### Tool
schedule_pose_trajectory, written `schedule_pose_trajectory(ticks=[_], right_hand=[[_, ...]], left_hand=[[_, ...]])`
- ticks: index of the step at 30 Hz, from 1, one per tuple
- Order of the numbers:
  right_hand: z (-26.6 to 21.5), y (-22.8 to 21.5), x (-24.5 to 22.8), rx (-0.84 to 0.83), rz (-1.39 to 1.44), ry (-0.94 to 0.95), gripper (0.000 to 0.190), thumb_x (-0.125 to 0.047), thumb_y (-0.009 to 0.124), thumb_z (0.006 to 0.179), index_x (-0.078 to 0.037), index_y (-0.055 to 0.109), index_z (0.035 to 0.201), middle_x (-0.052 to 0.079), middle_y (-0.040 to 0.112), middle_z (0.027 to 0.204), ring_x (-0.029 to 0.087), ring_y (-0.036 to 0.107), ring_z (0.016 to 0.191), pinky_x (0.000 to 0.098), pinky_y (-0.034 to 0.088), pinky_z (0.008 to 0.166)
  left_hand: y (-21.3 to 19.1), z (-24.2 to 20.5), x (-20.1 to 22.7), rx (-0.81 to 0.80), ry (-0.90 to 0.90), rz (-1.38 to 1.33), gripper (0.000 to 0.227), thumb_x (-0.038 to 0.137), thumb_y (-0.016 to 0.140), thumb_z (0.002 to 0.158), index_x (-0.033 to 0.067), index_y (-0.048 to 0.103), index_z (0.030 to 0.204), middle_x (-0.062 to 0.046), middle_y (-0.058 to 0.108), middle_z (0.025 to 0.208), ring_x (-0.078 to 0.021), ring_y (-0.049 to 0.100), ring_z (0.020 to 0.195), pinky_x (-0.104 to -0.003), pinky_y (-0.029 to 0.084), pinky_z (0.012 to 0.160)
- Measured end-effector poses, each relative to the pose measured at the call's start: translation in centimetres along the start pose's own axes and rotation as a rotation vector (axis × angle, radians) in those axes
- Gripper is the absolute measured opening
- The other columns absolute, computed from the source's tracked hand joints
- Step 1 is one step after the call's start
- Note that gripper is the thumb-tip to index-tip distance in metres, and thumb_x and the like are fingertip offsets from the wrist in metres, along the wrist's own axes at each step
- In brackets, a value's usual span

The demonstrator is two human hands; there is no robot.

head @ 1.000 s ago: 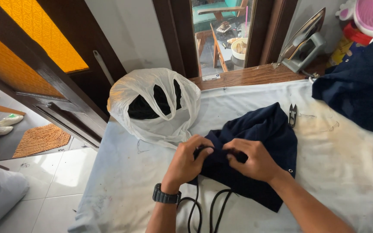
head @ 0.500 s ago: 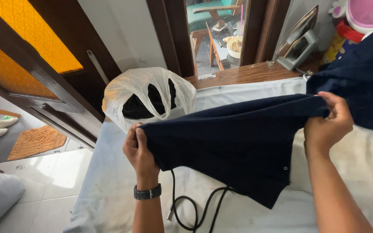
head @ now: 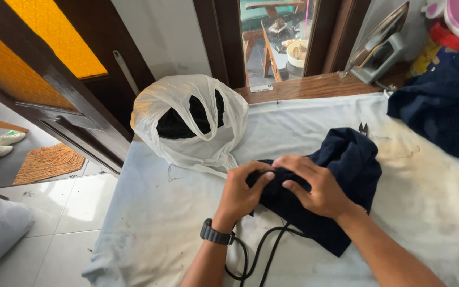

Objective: The person threads a black drawstring through the hem of a navy blue fabric garment on a workbench using their hands and a thin threading rod.

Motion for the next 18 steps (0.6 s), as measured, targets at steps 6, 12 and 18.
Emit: schedule_pose_trajectory(ticks=[6,12,18], right_hand=[[-0.8,0.0,1.7,-0.01,-0.111,0.092,0.012,-0.024,0.069,0.096,-0.015,0.077,0.095,0.001,0.079,0.091,0.029,0.076,0.091,0.037,0.063,0.076],[-0.2,0.0,1.2,-0.06,-0.039,0.098,0.014,-0.021,0.068,0.096,-0.015,0.076,0.086,-0.002,0.077,0.08,0.022,0.076,0.079,0.0315,0.061,0.073],[0.0,0.2,0.6,-0.114,-0.032,0.051,0.016,-0.02,0.067,0.097,-0.015,0.075,0.085,-0.001,0.076,0.078,0.021,0.076,0.077,0.0314,0.06,0.076]], left_hand=[[0.1,-0.2,2.1,-0.145,0.057,0.015,0.018,0.01,0.081,0.086,0.0072,0.078,0.103,-0.013,0.079,0.093,-0.0338,0.077,0.095,-0.042,0.059,0.088],[0.2,-0.1,1.7,-0.18,0.072,0.065,0.015,0.004,0.077,0.087,0.0064,0.079,0.102,-0.012,0.08,0.092,-0.0325,0.077,0.094,-0.04,0.06,0.088],[0.6,-0.3,1.5,-0.221,0.093,0.072,0.014,0.005,0.078,0.086,0.0012,0.076,0.099,-0.016,0.078,0.09,-0.0365,0.076,0.093,-0.039,0.061,0.084]])
Point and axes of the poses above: each hand's wrist, its own z-axis towards the middle knuckle, its own y-axis out of the palm, x = y × z, the point moved 5 cm from there along z, towards the middle knuckle
